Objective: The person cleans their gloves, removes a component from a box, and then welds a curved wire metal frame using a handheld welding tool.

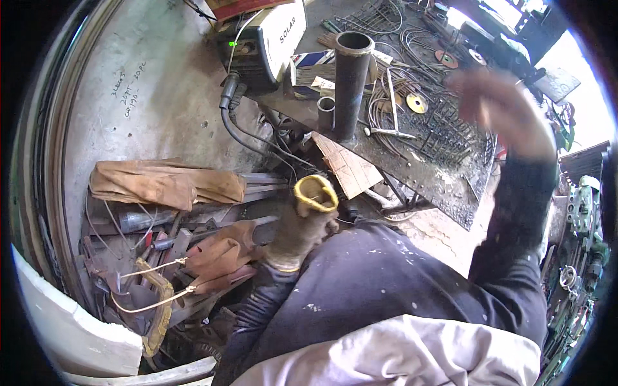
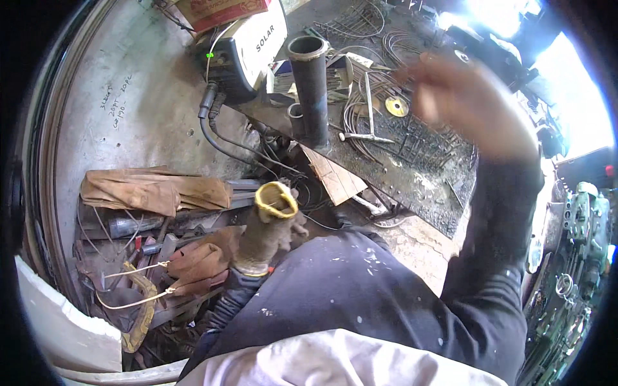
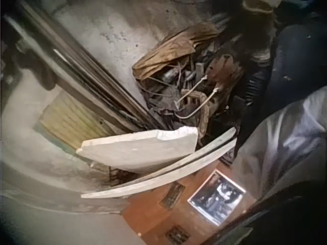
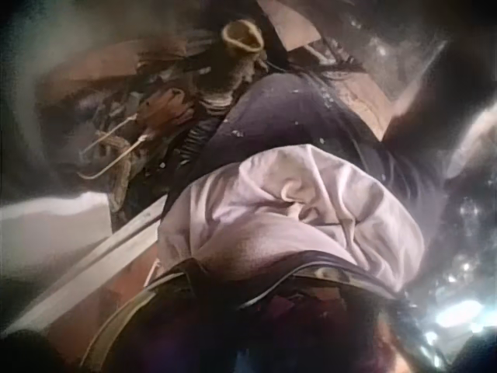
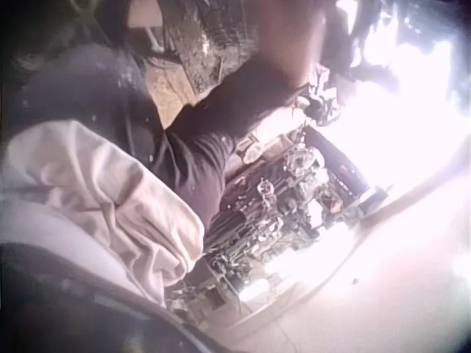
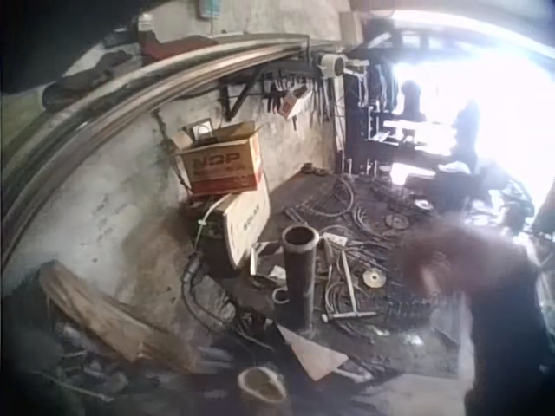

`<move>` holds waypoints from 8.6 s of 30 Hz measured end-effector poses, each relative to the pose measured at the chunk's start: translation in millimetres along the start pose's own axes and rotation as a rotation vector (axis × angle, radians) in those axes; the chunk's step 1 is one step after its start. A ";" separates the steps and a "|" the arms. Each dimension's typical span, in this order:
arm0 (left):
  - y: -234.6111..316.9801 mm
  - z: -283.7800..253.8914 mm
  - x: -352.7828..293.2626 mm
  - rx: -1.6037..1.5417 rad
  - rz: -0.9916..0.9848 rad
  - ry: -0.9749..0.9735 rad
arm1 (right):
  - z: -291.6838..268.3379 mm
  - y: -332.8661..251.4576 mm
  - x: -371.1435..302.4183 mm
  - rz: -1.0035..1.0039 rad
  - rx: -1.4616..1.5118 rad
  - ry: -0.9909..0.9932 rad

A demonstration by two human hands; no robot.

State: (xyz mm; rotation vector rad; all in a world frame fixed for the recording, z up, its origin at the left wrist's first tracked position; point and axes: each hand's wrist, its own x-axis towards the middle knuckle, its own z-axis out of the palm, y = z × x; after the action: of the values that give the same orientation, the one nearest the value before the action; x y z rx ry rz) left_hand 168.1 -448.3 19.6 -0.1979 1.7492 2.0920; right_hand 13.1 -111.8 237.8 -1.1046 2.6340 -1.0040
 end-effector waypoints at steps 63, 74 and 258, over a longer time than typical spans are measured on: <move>-66.4 485.7 118.3 0.353 0.400 -0.489 | 62.2 199.0 -415.3 0.673 0.783 0.682; -94.4 599.1 206.7 0.074 -0.222 -0.121 | 9.0 340.5 -469.1 0.449 0.280 0.553; -42.3 410.4 225.7 0.911 0.356 0.892 | -11.2 447.2 -286.8 0.747 1.480 -0.612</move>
State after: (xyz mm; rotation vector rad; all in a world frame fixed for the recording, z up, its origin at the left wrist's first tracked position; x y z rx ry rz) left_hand 40.2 2.8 -16.0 -0.6365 3.2642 1.1885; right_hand -48.0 317.0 -70.1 0.0023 1.0159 -1.5134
